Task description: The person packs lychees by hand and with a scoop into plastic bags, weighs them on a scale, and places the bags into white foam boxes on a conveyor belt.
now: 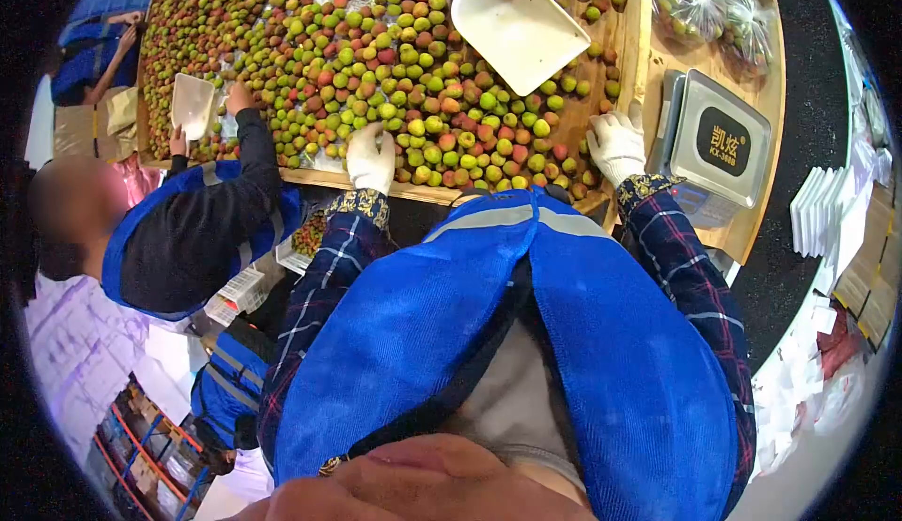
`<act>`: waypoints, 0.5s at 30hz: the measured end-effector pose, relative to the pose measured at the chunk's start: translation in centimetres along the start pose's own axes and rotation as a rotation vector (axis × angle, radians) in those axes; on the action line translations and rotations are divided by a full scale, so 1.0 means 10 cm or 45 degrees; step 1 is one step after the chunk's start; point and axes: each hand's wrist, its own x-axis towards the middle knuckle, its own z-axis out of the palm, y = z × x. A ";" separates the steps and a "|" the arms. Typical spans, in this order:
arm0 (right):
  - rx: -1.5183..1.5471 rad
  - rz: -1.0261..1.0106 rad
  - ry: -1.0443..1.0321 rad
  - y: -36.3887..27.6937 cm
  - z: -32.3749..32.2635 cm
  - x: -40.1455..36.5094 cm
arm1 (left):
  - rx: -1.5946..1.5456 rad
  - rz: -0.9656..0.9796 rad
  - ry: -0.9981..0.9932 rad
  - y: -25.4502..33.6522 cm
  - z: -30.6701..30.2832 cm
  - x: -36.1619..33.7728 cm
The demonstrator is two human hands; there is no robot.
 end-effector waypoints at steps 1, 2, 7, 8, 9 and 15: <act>-0.009 0.007 -0.025 0.00 -0.01 0.02 | -0.054 -0.100 -0.023 0.11 -0.08 0.19; -0.007 0.000 -0.010 0.00 0.00 0.02 | -0.025 -0.064 0.054 0.04 -0.01 0.40; -0.014 0.021 -0.047 0.01 0.01 0.02 | 0.092 0.160 0.244 -0.11 0.18 1.57; -0.034 0.029 -0.067 0.01 0.02 0.02 | 0.143 0.111 0.183 -0.17 0.31 1.70; -0.036 0.033 -0.068 0.02 0.02 0.02 | 0.106 0.040 0.014 -0.23 0.42 1.80; -0.027 0.017 -0.062 0.02 -0.02 0.03 | 0.304 0.055 -0.080 0.11 0.70 1.62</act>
